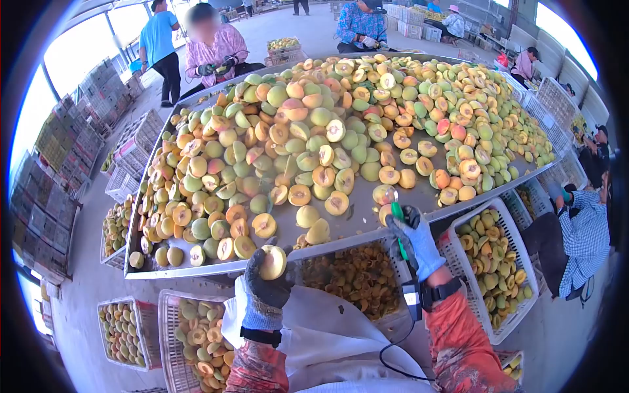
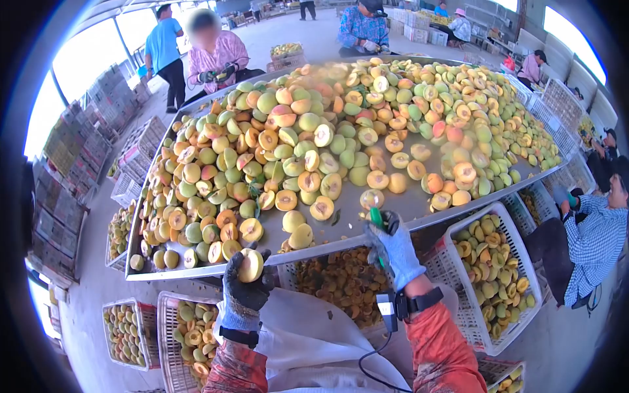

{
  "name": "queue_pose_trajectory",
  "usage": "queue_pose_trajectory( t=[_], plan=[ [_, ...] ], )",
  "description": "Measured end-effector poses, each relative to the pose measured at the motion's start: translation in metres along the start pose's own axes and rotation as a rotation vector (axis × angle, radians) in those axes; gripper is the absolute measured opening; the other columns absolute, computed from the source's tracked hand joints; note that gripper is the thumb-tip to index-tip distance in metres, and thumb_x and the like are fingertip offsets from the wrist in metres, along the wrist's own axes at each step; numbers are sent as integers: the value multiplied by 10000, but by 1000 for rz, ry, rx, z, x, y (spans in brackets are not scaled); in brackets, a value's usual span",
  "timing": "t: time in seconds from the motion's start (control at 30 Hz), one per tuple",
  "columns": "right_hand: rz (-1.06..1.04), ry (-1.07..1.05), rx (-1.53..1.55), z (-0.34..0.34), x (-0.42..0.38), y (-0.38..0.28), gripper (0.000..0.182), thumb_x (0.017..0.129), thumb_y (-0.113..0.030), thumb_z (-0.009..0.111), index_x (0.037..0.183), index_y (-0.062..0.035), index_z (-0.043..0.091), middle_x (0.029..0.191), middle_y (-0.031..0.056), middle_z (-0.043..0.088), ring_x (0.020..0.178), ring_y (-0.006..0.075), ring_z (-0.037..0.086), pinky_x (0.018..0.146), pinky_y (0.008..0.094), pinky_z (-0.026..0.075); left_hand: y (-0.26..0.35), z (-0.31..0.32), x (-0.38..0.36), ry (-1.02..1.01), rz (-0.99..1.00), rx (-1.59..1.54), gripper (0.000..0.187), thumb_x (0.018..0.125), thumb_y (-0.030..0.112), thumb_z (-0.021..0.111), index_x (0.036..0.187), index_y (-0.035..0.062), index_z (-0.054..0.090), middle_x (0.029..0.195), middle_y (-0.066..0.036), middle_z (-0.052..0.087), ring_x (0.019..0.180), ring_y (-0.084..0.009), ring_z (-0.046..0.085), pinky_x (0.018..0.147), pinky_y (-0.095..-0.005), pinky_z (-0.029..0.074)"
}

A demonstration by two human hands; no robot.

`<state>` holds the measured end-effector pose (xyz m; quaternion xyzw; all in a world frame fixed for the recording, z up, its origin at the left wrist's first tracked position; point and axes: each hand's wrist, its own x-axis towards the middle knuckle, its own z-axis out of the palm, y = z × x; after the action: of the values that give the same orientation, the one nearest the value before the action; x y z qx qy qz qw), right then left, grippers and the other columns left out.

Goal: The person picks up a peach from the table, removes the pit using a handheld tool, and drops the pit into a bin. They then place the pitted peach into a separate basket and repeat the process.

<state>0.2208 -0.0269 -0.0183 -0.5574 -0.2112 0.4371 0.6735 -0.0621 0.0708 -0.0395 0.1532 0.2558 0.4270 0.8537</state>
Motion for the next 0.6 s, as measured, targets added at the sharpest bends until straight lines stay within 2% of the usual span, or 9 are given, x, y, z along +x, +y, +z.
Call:
queue_pose_trajectory(
  t=[0.1, 0.13, 0.17, 0.23, 0.27, 0.33, 0.5, 0.57, 0.6],
  plan=[
    [80, -117, -165, 10, -57, 30, 300, 786, -87, 687, 1037, -63, 525, 851, 18, 574, 619, 58, 538, 406, 201, 429, -7, 24, -15, 17, -43, -45, 501, 888, 417, 466, 1242, 63, 463, 1121, -180, 560, 1040, -346, 531, 876, -474, 458],
    [134, -180, -270, 17, -71, 28, 333, 790, -95, 684, 1077, -47, 521, 882, 21, 578, 668, 79, 550, 495, 235, 480, -10, 22, -17, -43, -82, -52, 507, 896, 421, 448, 1257, 65, 450, 1144, -184, 548, 1075, -355, 515, 907, -492, 432],
    [-98, -266, -377, 18, -76, 48, 394, 789, -139, 688, 1130, -41, 516, 917, 74, 618, 732, 161, 616, 622, 286, 509, -14, 21, -18, -105, -127, -57, 513, 904, 424, 430, 1273, 67, 436, 1166, -189, 535, 1109, -365, 499, 938, -510, 406],
    [-464, -316, -789, 38, -98, 32, 452, 769, -191, 701, 1160, -50, 522, 960, 142, 634, 812, 260, 641, 708, 330, 504, -23, 27, -24, -93, -180, -52, 512, 903, 423, 434, 1272, 69, 441, 1173, -172, 534, 1101, -327, 516, 902, -502, 441],
    [-641, -294, -935, 40, -100, 36, 470, 759, -255, 692, 1160, -68, 535, 918, 151, 632, 793, 299, 630, 657, 355, 508, -27, 27, -26, -108, -156, 34, 502, 898, 406, 456, 1269, 68, 438, 1169, -158, 534, 1084, -321, 528, 878, -494, 464],
    [-641, -278, -1038, 45, -108, 28, 468, 760, -275, 685, 1156, -73, 540, 885, 136, 631, 754, 289, 629, 627, 364, 504, -33, 29, -30, -123, -124, 124, 445, 885, 316, 509, 1246, 63, 450, 1142, -135, 544, 1035, -285, 563, 828, -449, 511],
    [-740, -268, -1114, 45, -114, 30, 458, 765, -343, 661, 1112, -63, 554, 752, 106, 614, 631, 276, 615, 535, 376, 485, -49, 26, -42, -80, -51, 312, 441, 890, 320, 489, 1248, 63, 461, 1208, -119, 521, 1066, -258, 545, 846, -385, 507],
    [-732, -263, -1144, 44, -118, 30, 456, 762, -348, 662, 1101, -60, 556, 728, 107, 609, 611, 275, 611, 525, 379, 479, -54, 25, -48, -408, 497, 813, 441, 884, 311, 497, 1231, 42, 463, 1218, -127, 508, 1070, -253, 543, 864, -388, 497],
    [-727, -258, -1176, 43, -120, 30, 455, 760, -354, 663, 1089, -57, 558, 703, 108, 605, 591, 274, 608, 515, 382, 473, -55, 28, -52, -406, 491, 817, 441, 884, 311, 497, 1231, 42, 463, 1218, -127, 508, 1070, -253, 543, 864, -388, 497]
  ],
)
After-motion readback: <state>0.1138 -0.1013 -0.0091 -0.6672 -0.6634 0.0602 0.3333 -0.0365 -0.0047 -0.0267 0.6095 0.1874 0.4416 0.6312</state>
